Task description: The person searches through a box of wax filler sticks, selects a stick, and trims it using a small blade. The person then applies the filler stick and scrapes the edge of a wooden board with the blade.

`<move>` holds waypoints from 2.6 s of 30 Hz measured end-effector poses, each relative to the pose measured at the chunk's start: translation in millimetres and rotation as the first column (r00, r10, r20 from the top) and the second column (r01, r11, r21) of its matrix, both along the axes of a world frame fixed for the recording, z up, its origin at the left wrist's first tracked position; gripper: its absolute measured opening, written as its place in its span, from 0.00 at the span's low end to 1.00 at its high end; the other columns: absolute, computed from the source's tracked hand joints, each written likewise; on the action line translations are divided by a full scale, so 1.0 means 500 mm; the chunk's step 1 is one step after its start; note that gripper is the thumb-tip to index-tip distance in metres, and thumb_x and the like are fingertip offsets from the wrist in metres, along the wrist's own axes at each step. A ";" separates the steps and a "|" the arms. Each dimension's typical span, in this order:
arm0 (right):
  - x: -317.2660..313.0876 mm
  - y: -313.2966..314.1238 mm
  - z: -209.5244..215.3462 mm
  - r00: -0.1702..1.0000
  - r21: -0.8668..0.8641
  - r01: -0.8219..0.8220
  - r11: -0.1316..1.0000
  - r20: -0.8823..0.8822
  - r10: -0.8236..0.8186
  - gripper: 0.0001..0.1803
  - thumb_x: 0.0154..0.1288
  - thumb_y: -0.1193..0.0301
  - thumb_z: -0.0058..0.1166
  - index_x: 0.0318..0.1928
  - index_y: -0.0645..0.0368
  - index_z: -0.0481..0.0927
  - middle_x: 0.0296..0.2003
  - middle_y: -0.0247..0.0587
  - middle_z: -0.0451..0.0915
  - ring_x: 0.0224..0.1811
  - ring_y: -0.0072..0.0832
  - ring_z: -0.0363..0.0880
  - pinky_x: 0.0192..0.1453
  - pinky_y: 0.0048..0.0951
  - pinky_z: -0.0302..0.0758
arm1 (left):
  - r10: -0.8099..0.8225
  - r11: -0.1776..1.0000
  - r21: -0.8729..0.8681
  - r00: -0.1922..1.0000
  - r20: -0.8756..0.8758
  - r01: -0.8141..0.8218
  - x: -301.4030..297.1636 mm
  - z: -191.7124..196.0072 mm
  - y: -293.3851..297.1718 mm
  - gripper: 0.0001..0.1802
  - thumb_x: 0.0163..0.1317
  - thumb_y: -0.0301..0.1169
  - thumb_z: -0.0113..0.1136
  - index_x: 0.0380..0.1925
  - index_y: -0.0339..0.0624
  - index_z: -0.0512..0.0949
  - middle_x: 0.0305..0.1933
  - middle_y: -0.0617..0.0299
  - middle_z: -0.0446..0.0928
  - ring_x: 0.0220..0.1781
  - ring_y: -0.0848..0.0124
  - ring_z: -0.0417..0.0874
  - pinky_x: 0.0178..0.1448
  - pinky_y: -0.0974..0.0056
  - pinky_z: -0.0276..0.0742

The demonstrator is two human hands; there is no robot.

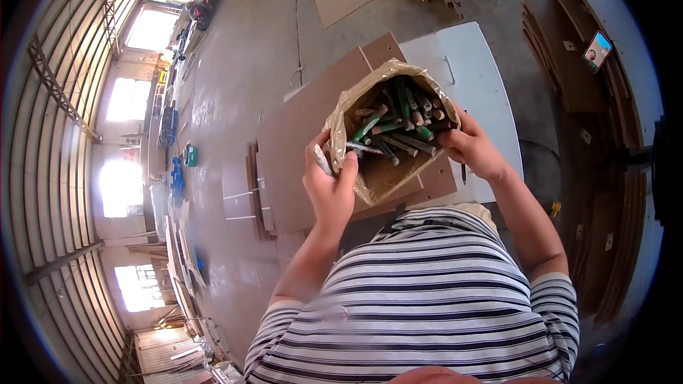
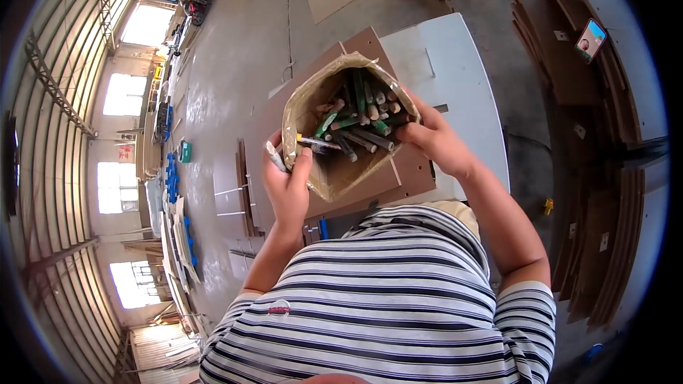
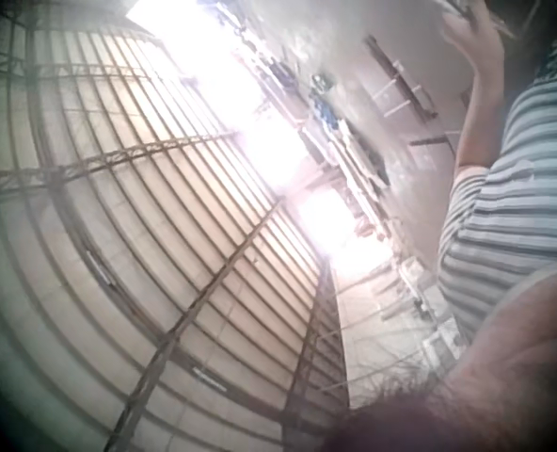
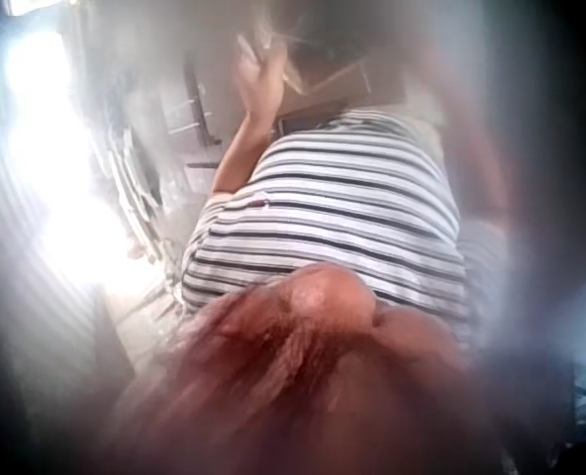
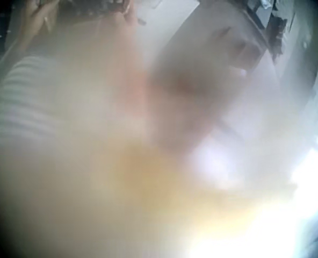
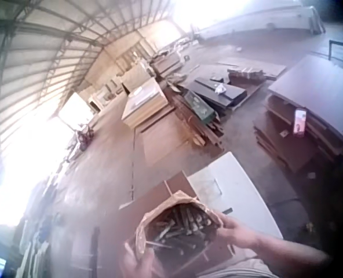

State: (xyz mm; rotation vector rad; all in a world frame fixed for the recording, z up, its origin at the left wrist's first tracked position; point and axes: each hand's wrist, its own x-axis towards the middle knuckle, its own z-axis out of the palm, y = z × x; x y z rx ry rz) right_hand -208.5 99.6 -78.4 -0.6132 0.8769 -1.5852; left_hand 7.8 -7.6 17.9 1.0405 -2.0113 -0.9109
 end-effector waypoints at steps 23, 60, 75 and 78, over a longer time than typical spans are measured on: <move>0.010 0.019 -0.095 0.847 -0.036 -0.032 0.999 0.530 0.046 0.14 0.61 0.80 0.49 0.48 0.57 0.71 0.23 0.27 0.69 0.13 0.13 0.54 0.19 0.19 0.51 | -0.045 0.881 -0.419 0.921 0.387 0.219 -0.062 0.063 0.013 0.22 0.56 0.31 0.71 0.49 0.32 0.79 0.37 0.48 0.85 0.34 0.64 0.88 0.39 0.64 0.82; 0.026 0.030 -0.170 0.814 -0.029 -0.132 0.991 0.568 0.125 0.28 0.67 0.74 0.48 0.67 0.54 0.65 0.29 0.26 0.66 0.14 0.12 0.52 0.17 0.18 0.47 | -0.154 0.837 -0.368 0.820 0.551 0.405 -0.081 0.084 -0.004 0.21 0.54 0.19 0.62 0.50 0.31 0.80 0.38 0.46 0.84 0.37 0.55 0.88 0.42 0.60 0.83; 0.028 0.044 -0.170 0.860 0.011 -0.112 0.994 0.501 0.092 0.21 0.71 0.66 0.50 0.61 0.58 0.70 0.27 0.26 0.68 0.14 0.11 0.54 0.17 0.18 0.47 | -0.142 0.857 -0.331 0.797 0.588 0.396 -0.100 0.105 0.004 0.17 0.56 0.20 0.64 0.47 0.28 0.82 0.38 0.44 0.85 0.39 0.59 0.89 0.45 0.63 0.81; 0.023 0.047 -0.149 0.919 0.086 -0.078 0.993 0.392 0.038 0.23 0.71 0.63 0.53 0.62 0.58 0.71 0.29 0.25 0.70 0.17 0.10 0.57 0.18 0.16 0.48 | -0.135 0.848 -0.345 0.792 0.596 0.404 -0.098 0.102 0.004 0.16 0.56 0.20 0.64 0.46 0.27 0.82 0.38 0.44 0.85 0.39 0.58 0.89 0.46 0.62 0.81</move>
